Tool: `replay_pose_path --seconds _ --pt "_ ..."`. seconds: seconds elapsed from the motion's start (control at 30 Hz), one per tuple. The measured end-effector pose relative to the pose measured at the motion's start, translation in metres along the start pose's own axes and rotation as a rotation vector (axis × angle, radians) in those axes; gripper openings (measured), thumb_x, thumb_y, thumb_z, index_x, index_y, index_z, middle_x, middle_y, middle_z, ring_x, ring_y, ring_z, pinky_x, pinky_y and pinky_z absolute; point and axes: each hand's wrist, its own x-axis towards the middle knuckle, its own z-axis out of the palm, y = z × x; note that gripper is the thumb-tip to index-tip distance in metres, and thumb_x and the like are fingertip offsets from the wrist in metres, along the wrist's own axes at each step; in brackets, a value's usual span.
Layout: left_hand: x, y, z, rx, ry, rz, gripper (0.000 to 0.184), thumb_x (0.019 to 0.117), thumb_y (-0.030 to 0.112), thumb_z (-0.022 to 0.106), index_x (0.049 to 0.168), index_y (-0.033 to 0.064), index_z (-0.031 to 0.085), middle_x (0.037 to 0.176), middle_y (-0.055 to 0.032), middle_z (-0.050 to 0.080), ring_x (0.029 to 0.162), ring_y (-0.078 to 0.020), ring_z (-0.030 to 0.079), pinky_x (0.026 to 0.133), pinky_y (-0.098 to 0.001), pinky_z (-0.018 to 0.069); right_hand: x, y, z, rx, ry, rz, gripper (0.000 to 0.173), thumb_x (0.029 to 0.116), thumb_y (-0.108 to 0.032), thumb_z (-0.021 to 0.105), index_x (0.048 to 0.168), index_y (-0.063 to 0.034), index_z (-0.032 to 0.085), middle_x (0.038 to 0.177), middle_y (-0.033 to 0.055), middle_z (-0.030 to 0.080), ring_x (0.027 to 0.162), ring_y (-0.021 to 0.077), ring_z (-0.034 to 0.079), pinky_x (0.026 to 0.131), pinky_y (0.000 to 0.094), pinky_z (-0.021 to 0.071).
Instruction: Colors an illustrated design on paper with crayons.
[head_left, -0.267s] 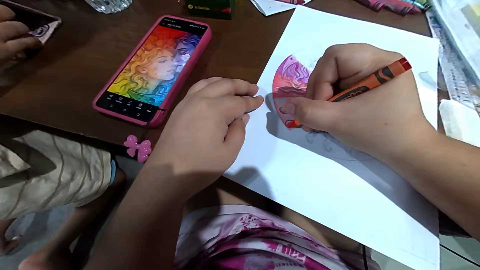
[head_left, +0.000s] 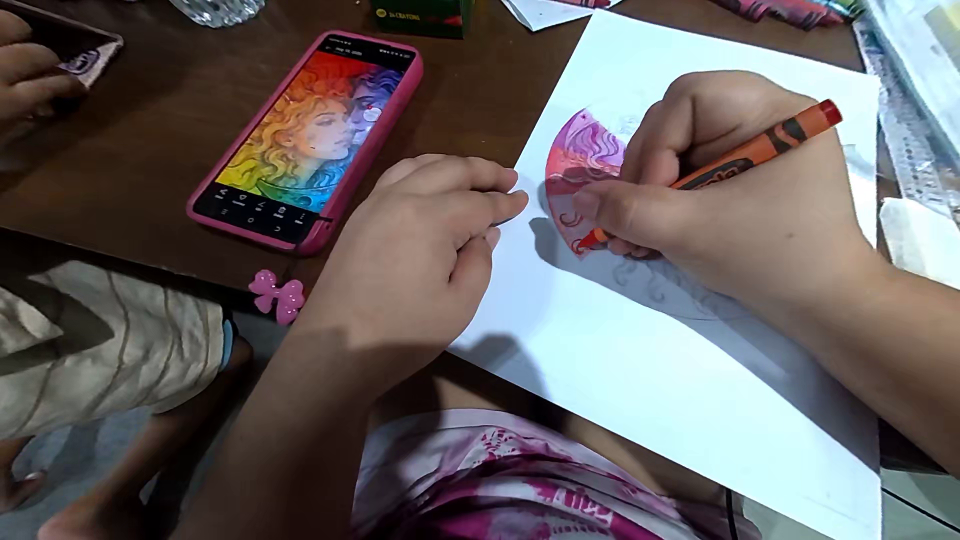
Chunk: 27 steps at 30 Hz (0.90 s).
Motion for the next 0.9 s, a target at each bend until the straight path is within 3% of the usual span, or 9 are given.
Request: replay_pose_path --seconds 0.33,0.4,0.47,0.53,0.6,0.7,0.77,0.83,0.9 --pt "0.000 0.000 -0.001 -0.001 -0.006 -0.002 0.036 0.1007 0.015 0.045 0.120 0.0121 0.075 0.135 -0.0043 0.065 0.131 -0.0202 0.054 0.110 -0.0357 0.0402 0.000 -0.001 0.001 -0.070 -0.010 -0.016 0.026 0.0788 -0.005 0.073 0.075 -0.0195 0.052 0.065 -0.0143 0.053 0.054 -0.0086 0.050 0.048 0.0074 0.0417" --pt "0.000 -0.001 -0.001 -0.001 -0.006 0.002 0.037 0.1009 0.016 0.044 0.120 0.0119 0.075 0.135 -0.0045 0.065 0.131 -0.0200 0.054 0.111 -0.0354 0.0399 0.001 0.002 -0.001 -0.003 0.066 -0.001 0.029 0.0808 -0.003 0.072 0.077 -0.0203 0.049 0.066 -0.0147 0.054 0.054 -0.0066 0.054 0.049 0.0103 0.0480" --pt "-0.001 -0.001 -0.001 -0.007 -0.008 -0.007 0.037 0.1010 0.017 0.044 0.121 0.0123 0.075 0.135 -0.0036 0.065 0.131 -0.0193 0.054 0.111 -0.0350 0.0400 0.006 0.006 -0.005 0.132 0.181 0.031 0.029 0.0901 -0.002 0.069 0.081 -0.0196 0.047 0.067 -0.0134 0.057 0.056 -0.0027 0.058 0.052 0.0146 0.0527" --pt "-0.001 -0.002 0.000 -0.016 -0.006 -0.011 0.037 0.1008 0.017 0.044 0.120 0.0118 0.075 0.135 -0.0036 0.065 0.132 -0.0196 0.054 0.111 -0.0356 0.0399 0.012 0.006 -0.013 0.292 0.299 0.104 0.023 0.1027 -0.007 0.058 0.086 -0.0183 0.046 0.069 -0.0109 0.059 0.060 0.0012 0.062 0.059 0.0187 0.0576" --pt "0.000 -0.002 0.000 -0.019 -0.010 -0.013 0.037 0.1001 0.017 0.044 0.121 0.0115 0.075 0.136 -0.0028 0.065 0.133 -0.0186 0.054 0.112 -0.0360 0.0396 0.019 0.004 -0.024 0.426 0.419 0.225 0.025 0.1115 -0.018 0.036 0.090 -0.0175 0.048 0.071 -0.0080 0.061 0.065 0.0053 0.064 0.065 0.0232 0.0578" --pt "-0.001 -0.005 0.000 -0.083 0.035 0.000 0.037 0.1003 0.019 0.045 0.125 0.0101 0.072 0.136 -0.0030 0.064 0.129 -0.0145 0.056 0.110 -0.0331 0.0424 0.030 0.007 -0.052 0.540 0.492 0.405 0.048 0.1125 -0.037 0.006 0.102 -0.0175 0.049 0.083 -0.0037 0.064 0.074 0.0108 0.067 0.069 0.0278 0.0585" --pt "-0.005 -0.010 0.002 -0.225 0.142 0.055 0.034 0.1022 0.022 0.049 0.124 0.0061 0.070 0.132 -0.0058 0.063 0.124 -0.0108 0.057 0.104 -0.0263 0.0479 0.034 0.013 -0.070 0.570 0.495 0.419 0.054 0.1107 -0.042 0.000 0.107 -0.0181 0.048 0.077 -0.0036 0.066 0.069 0.0128 0.068 0.066 0.0305 0.0589" --pt "-0.014 -0.011 0.002 -0.356 0.276 0.112 0.032 0.1034 0.028 0.054 0.123 0.0076 0.069 0.126 -0.0011 0.062 0.118 -0.0072 0.058 0.098 -0.0229 0.0518 0.036 0.013 -0.086 0.509 0.489 0.384 0.047 0.1124 -0.038 0.005 0.105 -0.0195 0.048 0.062 -0.0080 0.058 0.057 0.0082 0.064 0.058 0.0261 0.0590" --pt "-0.031 -0.003 -0.002 -0.327 0.395 0.147 0.030 0.1038 0.039 0.054 0.120 0.0195 0.068 0.114 0.0112 0.061 0.107 0.0003 0.057 0.091 -0.0184 0.0493 0.039 0.010 -0.099 0.385 0.519 0.330 0.033 0.1141 -0.029 0.024 0.100 -0.0190 0.053 0.060 -0.0094 0.057 0.053 0.0054 0.061 0.057 0.0227 0.0582"
